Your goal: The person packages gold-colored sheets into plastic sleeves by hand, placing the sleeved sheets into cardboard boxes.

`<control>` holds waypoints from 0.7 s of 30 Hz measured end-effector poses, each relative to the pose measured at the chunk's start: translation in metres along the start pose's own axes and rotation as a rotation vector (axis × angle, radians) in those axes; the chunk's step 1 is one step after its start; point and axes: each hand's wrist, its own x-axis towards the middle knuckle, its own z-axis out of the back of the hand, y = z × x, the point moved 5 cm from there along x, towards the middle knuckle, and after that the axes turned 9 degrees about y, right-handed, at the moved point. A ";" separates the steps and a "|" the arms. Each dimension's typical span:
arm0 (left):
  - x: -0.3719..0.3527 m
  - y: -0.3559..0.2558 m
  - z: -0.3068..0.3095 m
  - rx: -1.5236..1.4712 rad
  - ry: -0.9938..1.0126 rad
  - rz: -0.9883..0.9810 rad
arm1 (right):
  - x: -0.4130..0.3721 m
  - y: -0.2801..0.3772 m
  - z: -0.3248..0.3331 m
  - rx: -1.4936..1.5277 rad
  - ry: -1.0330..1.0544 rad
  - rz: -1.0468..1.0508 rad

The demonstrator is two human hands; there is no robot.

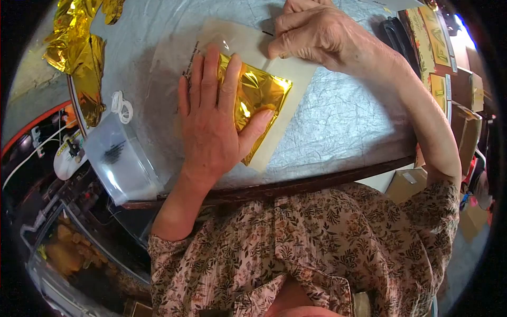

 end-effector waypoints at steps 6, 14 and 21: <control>-0.003 0.003 0.001 -0.010 -0.064 0.020 | -0.018 0.052 0.033 -0.192 -0.189 -0.300; -0.008 0.002 -0.002 0.021 -0.138 -0.007 | -0.034 0.087 -0.068 -0.359 -0.224 -0.290; -0.012 0.006 -0.004 -0.009 -0.173 -0.042 | -0.037 0.092 -0.075 -0.453 -0.236 -0.346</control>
